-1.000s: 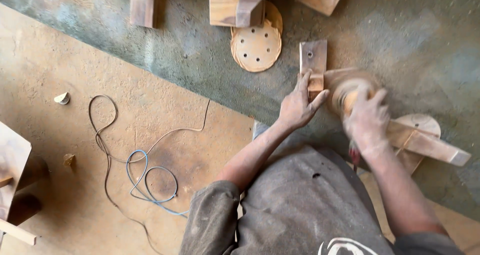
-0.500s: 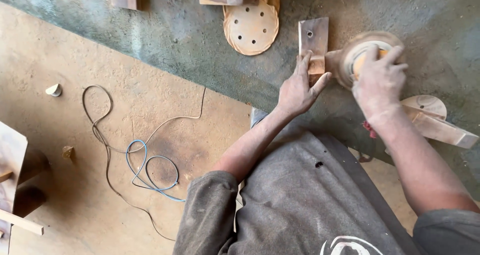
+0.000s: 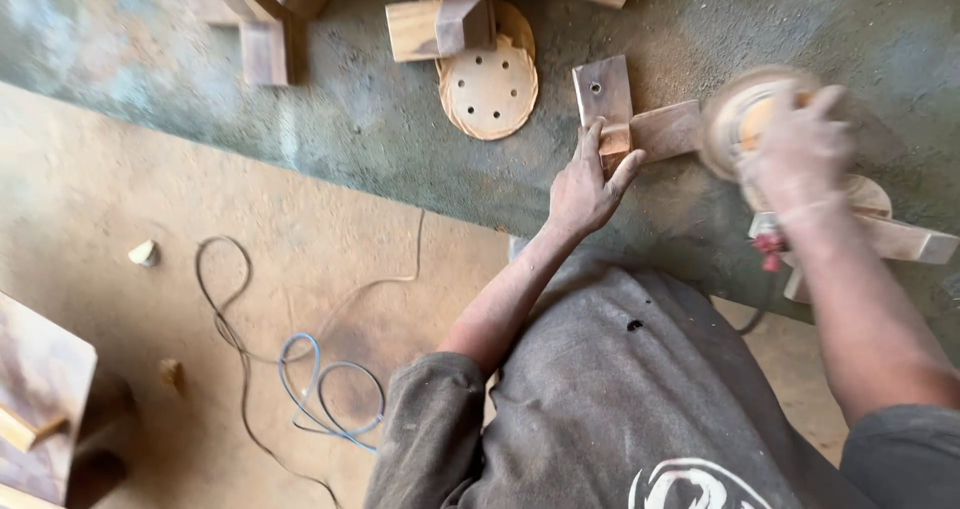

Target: The person uses an orbital sander to smooth the surfaces of small wooden blocks. They pick up each block, sand its faces, and place it back on the work surface among other blocks.

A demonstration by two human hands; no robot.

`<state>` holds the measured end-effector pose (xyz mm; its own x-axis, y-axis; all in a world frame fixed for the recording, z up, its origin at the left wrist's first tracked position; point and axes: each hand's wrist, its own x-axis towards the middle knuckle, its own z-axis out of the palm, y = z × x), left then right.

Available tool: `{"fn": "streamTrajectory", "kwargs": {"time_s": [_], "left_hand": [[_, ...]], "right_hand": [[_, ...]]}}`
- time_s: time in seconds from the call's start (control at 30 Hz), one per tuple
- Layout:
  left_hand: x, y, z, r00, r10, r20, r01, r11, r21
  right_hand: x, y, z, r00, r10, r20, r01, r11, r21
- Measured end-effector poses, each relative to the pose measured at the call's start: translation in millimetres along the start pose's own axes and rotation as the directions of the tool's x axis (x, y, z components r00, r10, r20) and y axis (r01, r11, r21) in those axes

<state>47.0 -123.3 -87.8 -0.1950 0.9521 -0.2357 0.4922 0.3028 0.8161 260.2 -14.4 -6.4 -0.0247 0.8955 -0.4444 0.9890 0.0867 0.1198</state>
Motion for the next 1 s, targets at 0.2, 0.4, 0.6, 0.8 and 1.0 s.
{"fn": "streamTrajectory", "kwargs": {"time_s": [0.2,0.4,0.6,0.8,1.0], "left_hand": [[-2.8,-7.9,-29.3,0.882,0.469,-0.048,-0.455,0.873,0.175],[-3.9,-14.6,-21.8,0.895,0.443,0.048,-0.445,0.891,0.088],[36.0,-0.7,-43.8,0.737,0.534,0.414,-0.601,0.798,0.041],[40.4,50.0,-52.0,0.811,-0.048,0.583,-0.273,0.850,0.450],[12.3,56.3,-31.1,0.962,0.058,0.266,-0.176,0.878,0.445]], "right_hand": [[-47.3,35.4,2.9,0.975,0.218,-0.038,-0.165,0.830,0.533],[-90.4,60.1,68.4,0.927,0.266,-0.264,0.102,0.498,0.861],[-93.5,88.3,116.8,0.920,0.295,-0.256,0.235,0.105,0.966],[-87.8,89.9,92.3,0.900,0.221,-0.376,0.199,0.559,0.805],[-67.7,40.7,30.7,0.972,0.129,-0.196,-0.001,0.836,0.548]]}}
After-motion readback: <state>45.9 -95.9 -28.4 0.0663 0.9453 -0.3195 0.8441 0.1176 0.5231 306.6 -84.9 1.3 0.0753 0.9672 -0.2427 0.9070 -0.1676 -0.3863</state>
